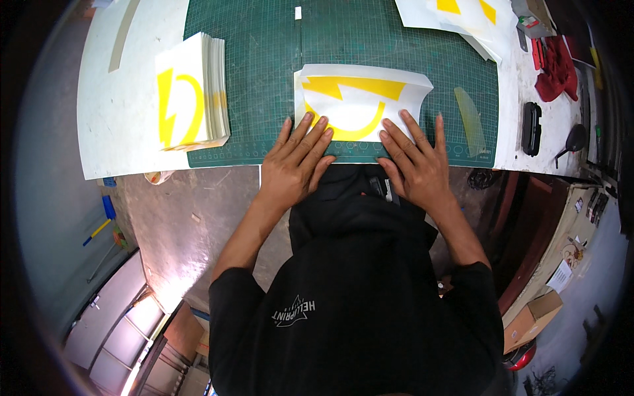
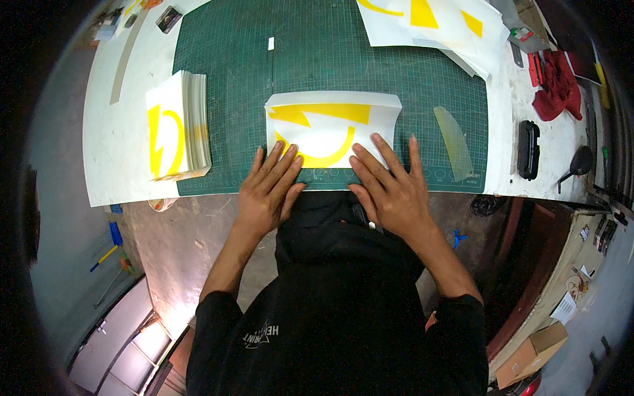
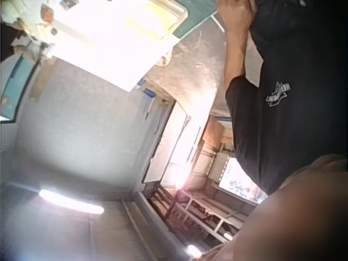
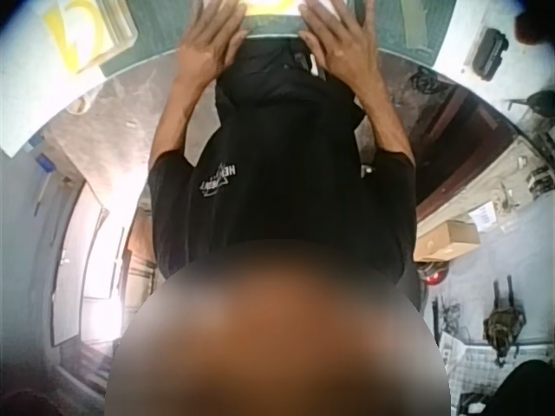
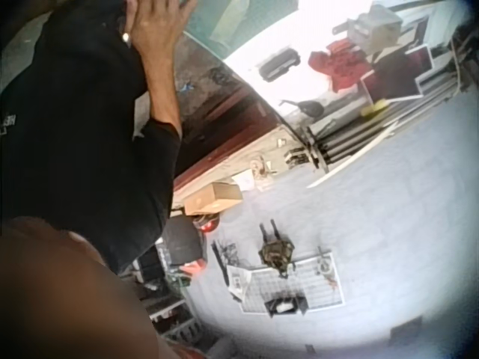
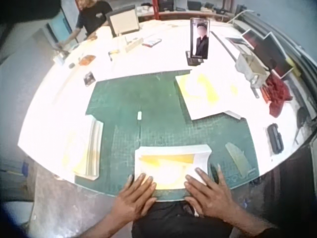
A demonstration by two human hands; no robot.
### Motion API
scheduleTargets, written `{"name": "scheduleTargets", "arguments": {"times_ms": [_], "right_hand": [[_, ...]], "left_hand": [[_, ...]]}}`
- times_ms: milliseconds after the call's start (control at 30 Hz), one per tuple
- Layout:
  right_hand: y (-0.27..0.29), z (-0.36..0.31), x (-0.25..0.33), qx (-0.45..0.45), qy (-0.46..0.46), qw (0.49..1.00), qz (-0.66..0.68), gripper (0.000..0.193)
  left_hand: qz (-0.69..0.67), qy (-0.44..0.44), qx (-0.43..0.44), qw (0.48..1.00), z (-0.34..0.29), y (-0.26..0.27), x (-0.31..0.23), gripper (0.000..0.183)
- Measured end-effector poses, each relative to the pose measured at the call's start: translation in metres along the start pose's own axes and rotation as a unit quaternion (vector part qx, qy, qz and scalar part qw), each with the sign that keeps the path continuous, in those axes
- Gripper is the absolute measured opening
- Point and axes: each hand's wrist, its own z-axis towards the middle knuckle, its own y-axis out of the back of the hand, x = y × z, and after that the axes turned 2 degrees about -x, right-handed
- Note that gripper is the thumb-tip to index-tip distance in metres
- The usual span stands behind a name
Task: The person places yellow graphic stickers onto white sheets on a green cutting mat, then uses a plastic squeegee to smooth each sticker. The person repeats this process for multiple sheets, stacking completed sheets to the side.
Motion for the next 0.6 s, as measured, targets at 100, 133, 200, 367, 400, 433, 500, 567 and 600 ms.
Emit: {"name": "scheduleTargets", "arguments": {"times_ms": [100, 133, 200, 367, 400, 433, 500, 567, 600], "right_hand": [[0.006, 0.011, 0.022, 0.016, -0.034, 0.999, -0.035, 0.048], [0.002, 0.02, 0.032, 0.022, -0.024, 0.999, -0.013, 0.049], [-0.006, 0.037, 0.047, 0.037, -0.005, 0.999, 0.031, 0.05], [-0.001, 0.002, 0.015, 0.068, -0.025, 0.997, -0.008, 0.06], [0.008, -0.015, -0.002, 0.069, -0.031, 0.996, -0.045, 0.06], [0.014, -0.022, -0.009, 0.068, -0.039, 0.994, -0.082, 0.061], [0.016, -0.021, -0.008, 0.056, -0.057, 0.996, -0.046, 0.061], [0.018, -0.019, -0.006, 0.047, -0.062, 0.996, -0.039, 0.061], [0.019, -0.018, -0.005, 0.047, -0.058, 0.996, -0.046, 0.061]], "left_hand": [[-0.005, 0.007, 0.003, 1.0, 0.002, 0.003, -0.001, 0.048], [-0.006, 0.004, 0.005, 1.0, 0.003, 0.003, -0.001, 0.048], [-0.004, 0.004, 0.007, 1.0, 0.004, 0.003, -0.002, 0.047], [0.058, 0.01, 0.007, 0.998, 0.0, 0.001, -0.003, 0.044], [0.067, 0.012, -0.003, 0.998, 0.0, 0.002, -0.006, 0.044], [0.076, 0.013, -0.012, 0.997, 0.001, 0.003, -0.011, 0.044], [0.074, 0.034, -0.014, 0.997, 0.004, 0.002, -0.027, 0.046], [0.058, 0.078, -0.004, 0.995, 0.014, -0.005, -0.049, 0.051], [0.005, 0.051, -0.02, 0.998, 0.019, -0.008, -0.058, 0.062]]}}
